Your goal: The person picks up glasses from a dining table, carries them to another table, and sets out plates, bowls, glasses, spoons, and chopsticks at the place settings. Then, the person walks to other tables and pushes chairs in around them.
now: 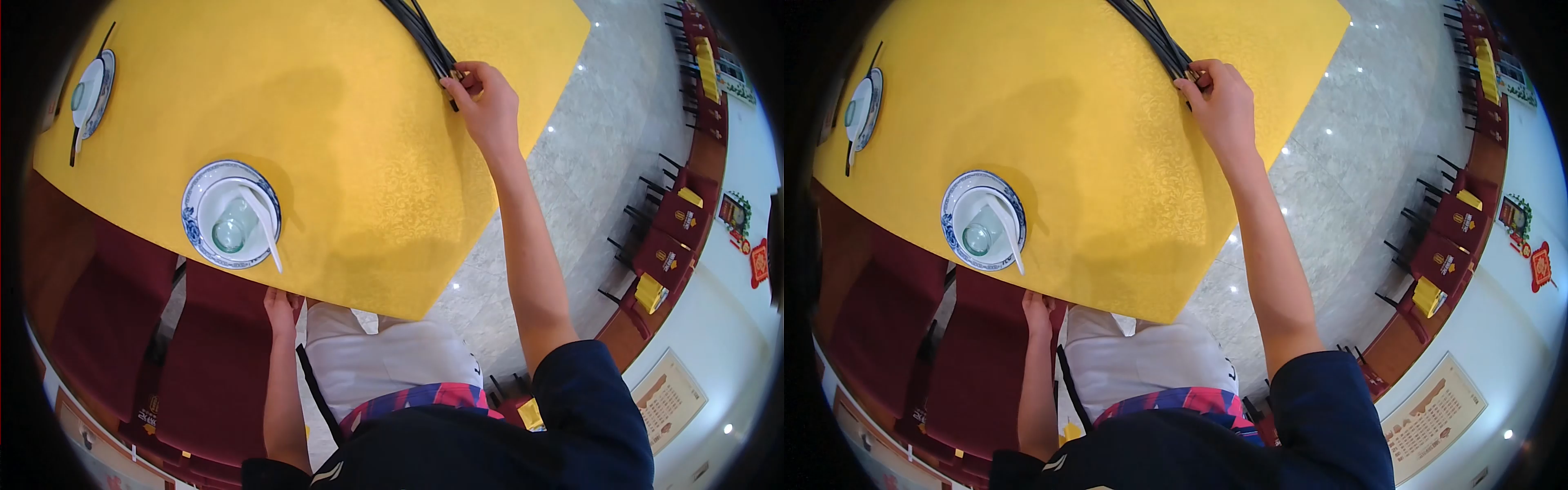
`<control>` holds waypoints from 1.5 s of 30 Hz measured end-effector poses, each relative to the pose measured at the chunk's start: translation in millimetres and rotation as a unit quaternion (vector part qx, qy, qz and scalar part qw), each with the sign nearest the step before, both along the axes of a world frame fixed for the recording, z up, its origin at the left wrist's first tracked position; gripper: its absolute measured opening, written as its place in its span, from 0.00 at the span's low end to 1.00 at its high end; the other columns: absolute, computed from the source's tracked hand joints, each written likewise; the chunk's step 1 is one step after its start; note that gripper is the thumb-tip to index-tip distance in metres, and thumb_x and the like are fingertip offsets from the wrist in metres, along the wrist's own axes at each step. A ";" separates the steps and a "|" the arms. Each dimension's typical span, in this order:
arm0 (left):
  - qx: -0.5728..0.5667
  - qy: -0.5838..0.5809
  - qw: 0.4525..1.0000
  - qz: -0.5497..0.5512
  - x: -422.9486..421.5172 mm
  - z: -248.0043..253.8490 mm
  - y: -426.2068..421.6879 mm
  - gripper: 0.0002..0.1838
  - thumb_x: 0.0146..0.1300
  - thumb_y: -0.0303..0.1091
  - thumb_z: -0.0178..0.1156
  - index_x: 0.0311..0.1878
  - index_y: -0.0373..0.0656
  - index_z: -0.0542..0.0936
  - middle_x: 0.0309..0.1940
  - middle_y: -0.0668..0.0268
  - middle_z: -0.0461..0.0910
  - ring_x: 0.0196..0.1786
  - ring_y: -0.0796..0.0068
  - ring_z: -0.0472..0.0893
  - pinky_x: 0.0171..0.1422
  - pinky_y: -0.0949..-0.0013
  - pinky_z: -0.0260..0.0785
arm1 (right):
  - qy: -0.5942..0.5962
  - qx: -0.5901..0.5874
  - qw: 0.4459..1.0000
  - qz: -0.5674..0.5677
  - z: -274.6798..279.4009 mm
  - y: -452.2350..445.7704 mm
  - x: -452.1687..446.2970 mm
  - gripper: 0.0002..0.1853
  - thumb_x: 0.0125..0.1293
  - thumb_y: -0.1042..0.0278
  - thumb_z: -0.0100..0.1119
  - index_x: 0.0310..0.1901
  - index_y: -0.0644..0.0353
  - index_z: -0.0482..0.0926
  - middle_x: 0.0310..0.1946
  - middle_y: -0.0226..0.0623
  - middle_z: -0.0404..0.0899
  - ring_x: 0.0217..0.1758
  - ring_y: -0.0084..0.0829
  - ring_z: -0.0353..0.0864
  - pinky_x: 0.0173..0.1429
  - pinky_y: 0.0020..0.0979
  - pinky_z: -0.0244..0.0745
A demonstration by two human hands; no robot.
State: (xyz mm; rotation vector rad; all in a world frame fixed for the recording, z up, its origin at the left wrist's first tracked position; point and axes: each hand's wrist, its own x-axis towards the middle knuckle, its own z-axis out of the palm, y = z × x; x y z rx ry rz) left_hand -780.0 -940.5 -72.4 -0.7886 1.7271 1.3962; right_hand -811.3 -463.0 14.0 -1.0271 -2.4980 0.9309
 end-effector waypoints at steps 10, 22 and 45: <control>0.002 -0.023 0.999 0.033 1.6 -2.0 -6.3 0.09 0.71 0.32 0.49 0.35 0.40 0.75 0.19 0.72 0.73 0.17 0.88 0.63 0.21 0.81 0.53 | -0.027 0.090 0.994 0.059 -0.7 -19.4 -7.2 0.10 0.57 0.66 0.67 0.36 0.62 0.79 0.30 0.39 0.78 0.32 0.38 0.79 0.38 0.36 0.75; -0.093 0.274 0.956 0.056 -50.1 82.6 -9.8 0.08 0.71 0.29 0.47 0.41 0.39 0.76 0.23 0.71 0.73 0.24 0.88 0.65 0.27 0.81 0.55 | -0.030 -0.138 0.990 0.012 30.6 -53.9 -18.1 0.07 0.64 0.70 0.61 0.36 0.66 0.79 0.29 0.28 0.80 0.33 0.19 0.77 0.38 0.23 0.70; 0.238 0.490 0.775 -0.320 -235.2 199.4 199.4 0.09 0.62 0.25 0.61 0.43 0.30 0.82 0.33 0.61 0.84 0.37 0.78 0.83 0.44 0.76 0.75 | 0.145 -0.035 0.979 0.141 1.7 -138.7 -94.2 0.08 0.57 0.68 0.69 0.36 0.59 0.82 0.31 0.29 0.82 0.31 0.23 0.77 0.33 0.25 0.65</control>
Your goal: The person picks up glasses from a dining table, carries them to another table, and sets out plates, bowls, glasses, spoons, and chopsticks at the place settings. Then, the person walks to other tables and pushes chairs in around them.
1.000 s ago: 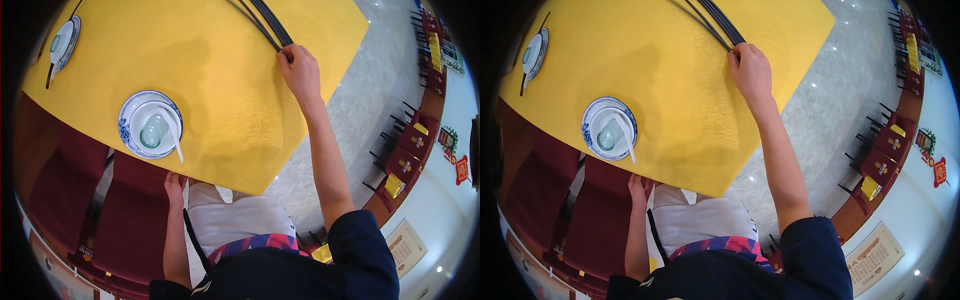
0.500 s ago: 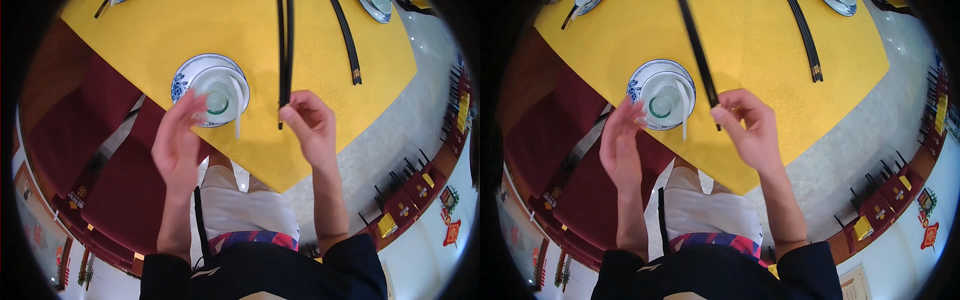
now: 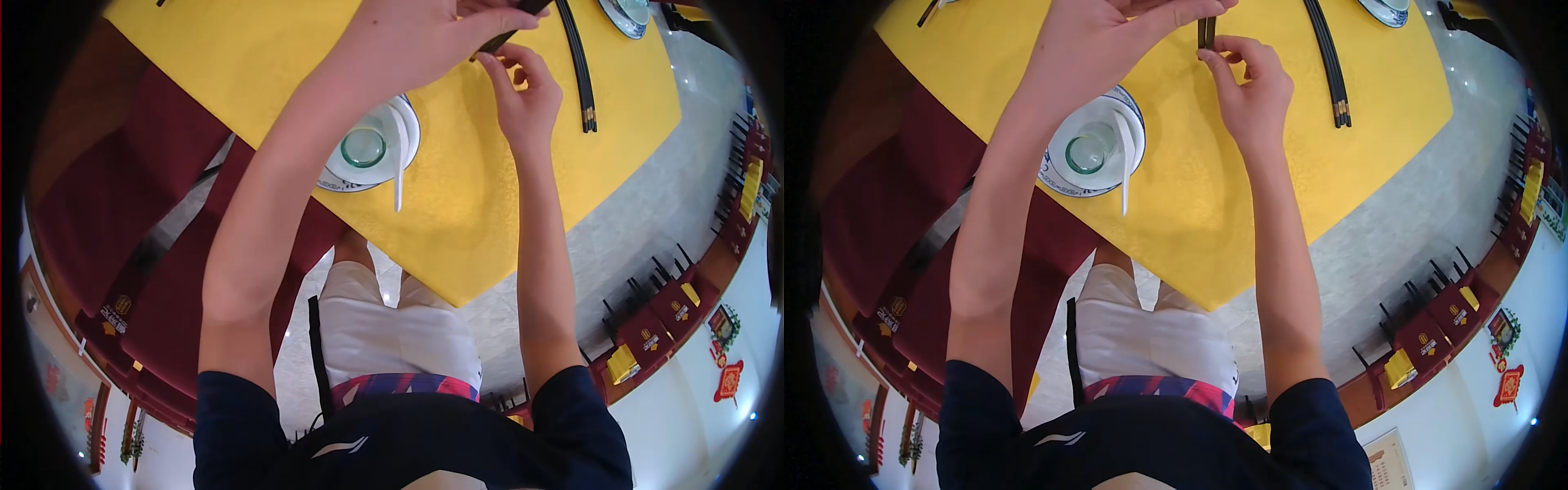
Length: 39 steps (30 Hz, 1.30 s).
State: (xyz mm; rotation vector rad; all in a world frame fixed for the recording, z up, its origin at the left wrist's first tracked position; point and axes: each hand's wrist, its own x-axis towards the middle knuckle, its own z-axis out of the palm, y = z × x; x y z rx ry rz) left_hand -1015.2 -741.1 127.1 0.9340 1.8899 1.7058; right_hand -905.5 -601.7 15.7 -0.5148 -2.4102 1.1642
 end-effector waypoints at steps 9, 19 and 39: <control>-0.028 0.119 0.992 -0.041 -8.1 -39.8 -2.1 0.08 0.59 0.27 0.62 0.39 0.31 0.81 0.28 0.54 0.83 0.31 0.68 0.84 0.37 0.71 0.74 | -0.095 -0.008 0.995 -0.011 -18.6 -2.7 6.0 0.09 0.57 0.66 0.70 0.38 0.57 0.83 0.34 0.32 0.82 0.35 0.28 0.79 0.35 0.29 0.74; 0.007 0.361 0.930 -0.074 -32.7 -23.4 -3.7 0.07 0.59 0.29 0.60 0.30 0.34 0.80 0.25 0.50 0.79 0.29 0.52 0.81 0.36 0.60 0.72 | 0.283 -0.161 0.945 0.041 102.9 25.8 -21.6 0.13 0.70 0.77 0.52 0.52 0.77 0.76 0.45 0.55 0.82 0.37 0.32 0.83 0.41 0.24 0.77; -0.270 -0.074 0.949 -0.144 -50.8 -18.1 -125.3 0.10 0.65 0.31 0.59 0.32 0.33 0.81 0.27 0.70 0.80 0.32 0.84 0.76 0.41 0.76 0.69 | 0.169 -0.536 0.827 -0.007 39.6 -10.5 -74.8 0.08 0.68 0.70 0.59 0.43 0.65 0.79 0.34 0.31 0.81 0.33 0.18 0.79 0.38 0.17 0.74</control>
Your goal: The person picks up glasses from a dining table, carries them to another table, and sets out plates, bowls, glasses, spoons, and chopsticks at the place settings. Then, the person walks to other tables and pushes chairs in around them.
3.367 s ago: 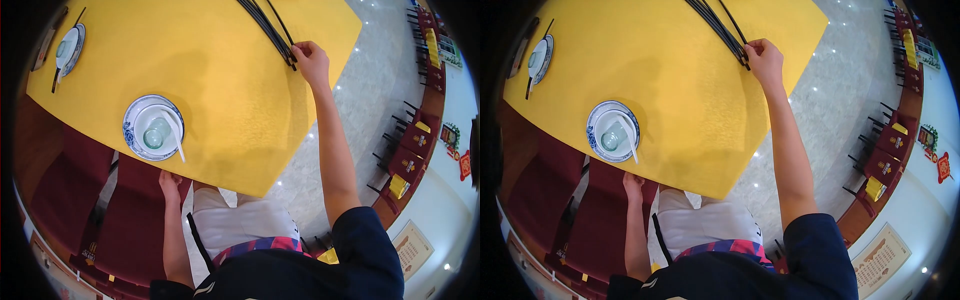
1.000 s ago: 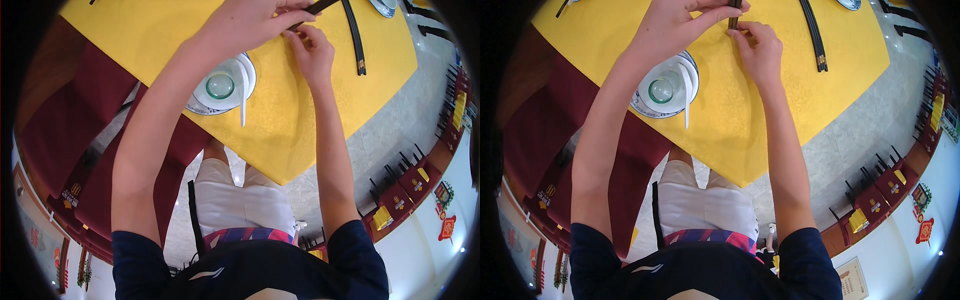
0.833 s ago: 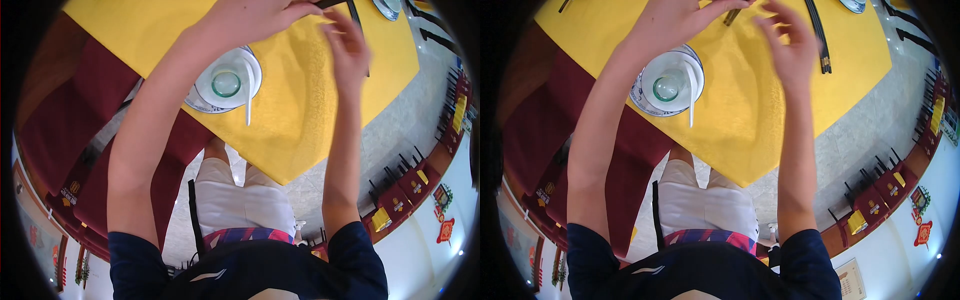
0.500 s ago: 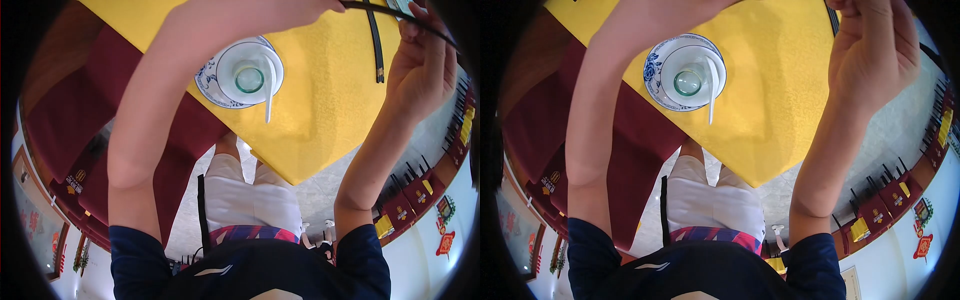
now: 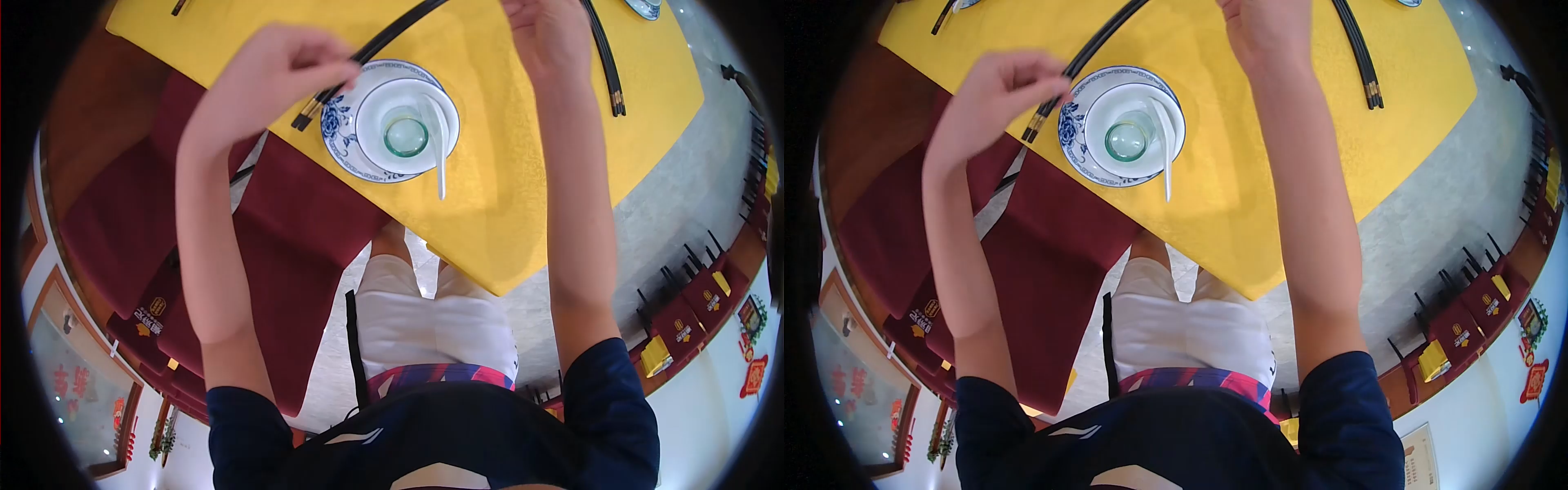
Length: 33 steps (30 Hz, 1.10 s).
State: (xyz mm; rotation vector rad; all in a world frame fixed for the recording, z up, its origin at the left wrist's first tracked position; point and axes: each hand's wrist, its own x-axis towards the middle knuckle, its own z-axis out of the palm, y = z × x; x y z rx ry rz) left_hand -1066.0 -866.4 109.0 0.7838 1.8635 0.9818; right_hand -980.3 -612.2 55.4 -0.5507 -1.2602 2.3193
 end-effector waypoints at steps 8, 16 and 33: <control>-0.016 -0.225 0.947 0.227 66.7 -72.3 -91.6 0.10 0.64 0.28 0.61 0.43 0.30 0.81 0.32 0.63 0.83 0.33 0.81 0.79 0.41 0.77 0.71 | -0.172 -0.121 0.977 0.045 -61.8 -35.3 14.6 0.08 0.67 0.70 0.60 0.42 0.67 0.78 0.32 0.33 0.81 0.33 0.21 0.80 0.37 0.18 0.75; -0.037 -0.167 0.928 0.331 70.2 -82.0 -103.5 0.09 0.64 0.29 0.62 0.44 0.34 0.81 0.31 0.65 0.84 0.31 0.83 0.78 0.34 0.81 0.66 | -0.253 -0.069 0.962 0.075 -56.8 -37.8 18.5 0.13 0.66 0.72 0.61 0.45 0.75 0.78 0.36 0.42 0.82 0.32 0.23 0.80 0.30 0.17 0.71; -0.073 -0.122 0.951 0.275 78.0 -69.9 -119.6 0.15 0.69 0.36 0.56 0.54 0.40 0.77 0.38 0.69 0.83 0.40 0.82 0.80 0.44 0.79 0.66 | -0.393 0.136 0.907 0.059 -25.8 22.4 92.3 0.22 0.62 0.56 0.66 0.46 0.69 0.80 0.38 0.37 0.83 0.26 0.16 0.71 0.27 0.16 0.64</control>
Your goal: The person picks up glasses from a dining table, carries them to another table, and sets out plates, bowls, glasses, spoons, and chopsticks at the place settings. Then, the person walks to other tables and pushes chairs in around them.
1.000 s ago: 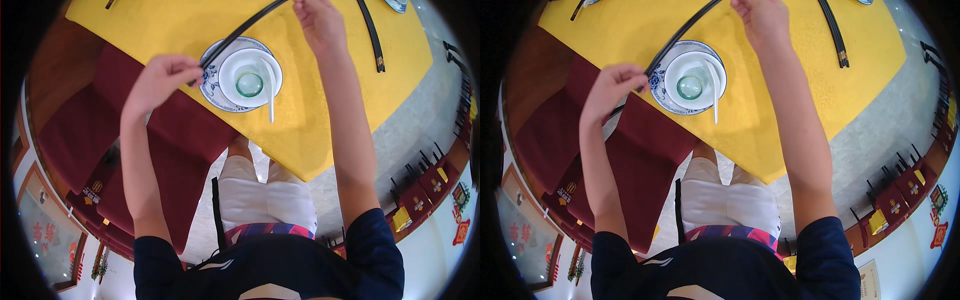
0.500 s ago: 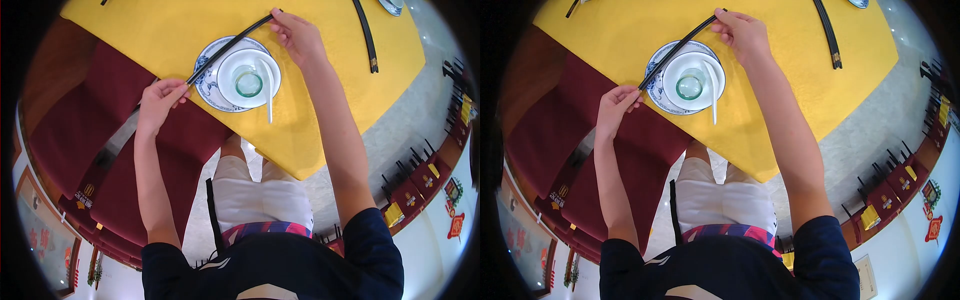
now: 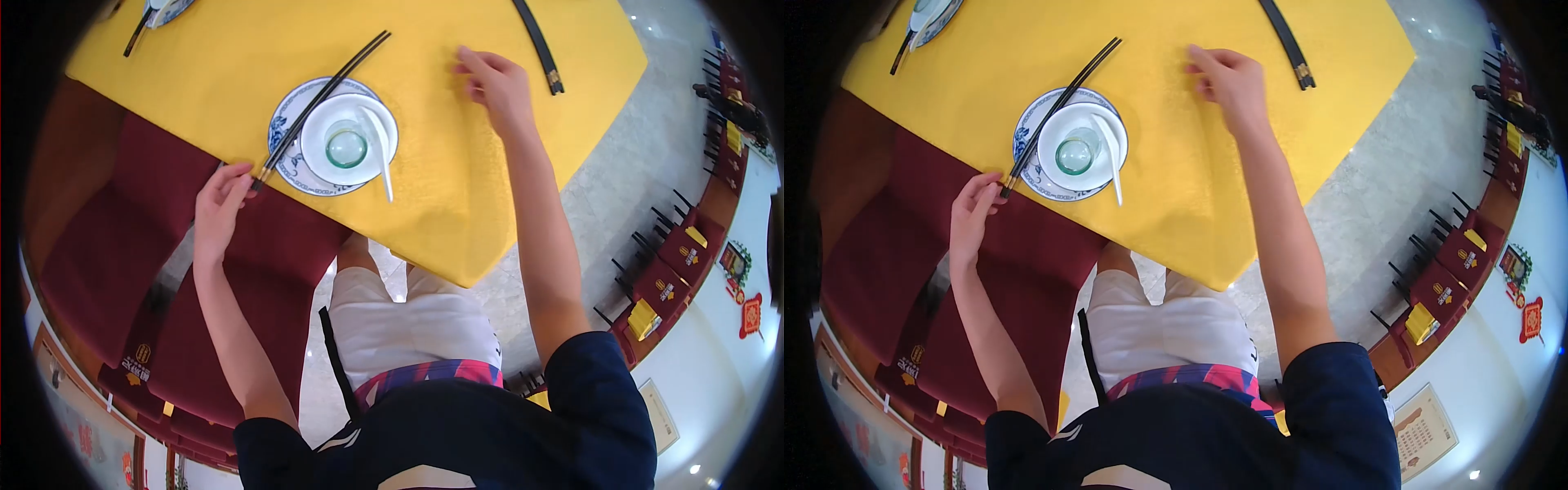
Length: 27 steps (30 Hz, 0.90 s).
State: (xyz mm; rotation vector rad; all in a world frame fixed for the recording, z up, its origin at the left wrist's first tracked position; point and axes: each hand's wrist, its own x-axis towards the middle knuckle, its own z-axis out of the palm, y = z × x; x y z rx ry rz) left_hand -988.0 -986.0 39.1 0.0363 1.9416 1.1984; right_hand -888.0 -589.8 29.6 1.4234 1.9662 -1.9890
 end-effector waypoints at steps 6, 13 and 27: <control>-0.018 0.041 0.988 0.148 38.0 25.4 -26.9 0.15 0.70 0.39 0.55 0.54 0.41 0.77 0.38 0.69 0.82 0.40 0.84 0.78 0.43 0.79 0.66 | -0.044 0.481 0.875 -0.037 -16.1 107.8 66.7 0.20 0.57 0.57 0.69 0.42 0.66 0.84 0.38 0.45 0.82 0.35 0.33 0.80 0.40 0.32 0.75; -0.004 -0.022 0.956 0.294 167.4 56.2 -59.8 0.11 0.69 0.33 0.54 0.50 0.40 0.78 0.36 0.66 0.82 0.34 0.83 0.78 0.37 0.80 0.69 | -0.055 0.461 0.885 0.032 -12.7 120.5 79.6 0.17 0.56 0.58 0.69 0.38 0.65 0.84 0.35 0.47 0.80 0.42 0.44 0.80 0.47 0.40 0.74; 0.033 -0.127 0.918 0.375 391.3 102.2 -55.8 0.11 0.69 0.35 0.54 0.50 0.44 0.78 0.38 0.64 0.84 0.37 0.78 0.81 0.40 0.74 0.71 | -0.133 0.362 0.917 0.105 -41.7 157.7 93.3 0.18 0.55 0.52 0.68 0.26 0.61 0.85 0.21 0.44 0.81 0.26 0.38 0.81 0.34 0.36 0.75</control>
